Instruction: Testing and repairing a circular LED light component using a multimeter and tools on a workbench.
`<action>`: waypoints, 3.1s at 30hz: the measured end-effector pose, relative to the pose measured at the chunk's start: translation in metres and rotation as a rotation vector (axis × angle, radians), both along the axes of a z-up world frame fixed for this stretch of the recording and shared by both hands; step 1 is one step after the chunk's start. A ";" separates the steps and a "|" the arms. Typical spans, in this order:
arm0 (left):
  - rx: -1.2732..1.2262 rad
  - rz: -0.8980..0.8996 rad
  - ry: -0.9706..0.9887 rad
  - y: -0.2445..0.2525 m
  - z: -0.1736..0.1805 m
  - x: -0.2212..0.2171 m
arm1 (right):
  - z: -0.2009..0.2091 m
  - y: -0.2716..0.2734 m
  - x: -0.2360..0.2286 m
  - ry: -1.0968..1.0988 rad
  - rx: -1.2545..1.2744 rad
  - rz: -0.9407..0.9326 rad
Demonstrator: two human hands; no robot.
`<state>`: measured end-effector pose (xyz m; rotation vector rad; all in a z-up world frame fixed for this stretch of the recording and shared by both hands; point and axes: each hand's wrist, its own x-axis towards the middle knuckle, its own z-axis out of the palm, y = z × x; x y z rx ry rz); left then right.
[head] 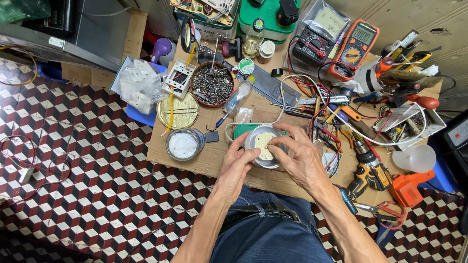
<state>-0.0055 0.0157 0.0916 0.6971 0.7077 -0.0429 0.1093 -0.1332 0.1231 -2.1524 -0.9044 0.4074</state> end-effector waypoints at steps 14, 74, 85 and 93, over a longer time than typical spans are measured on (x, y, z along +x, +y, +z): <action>0.022 -0.034 -0.001 0.002 -0.003 -0.002 | 0.003 0.007 -0.002 0.095 -0.001 -0.067; 0.137 0.457 0.177 -0.079 -0.040 0.011 | -0.066 -0.051 0.073 -0.063 0.206 0.083; -0.025 0.484 0.202 -0.060 -0.028 0.017 | -0.213 -0.126 0.240 -0.450 -0.328 -0.133; -0.018 0.469 0.206 -0.061 -0.003 0.020 | -0.240 -0.120 0.269 -0.594 -0.763 0.307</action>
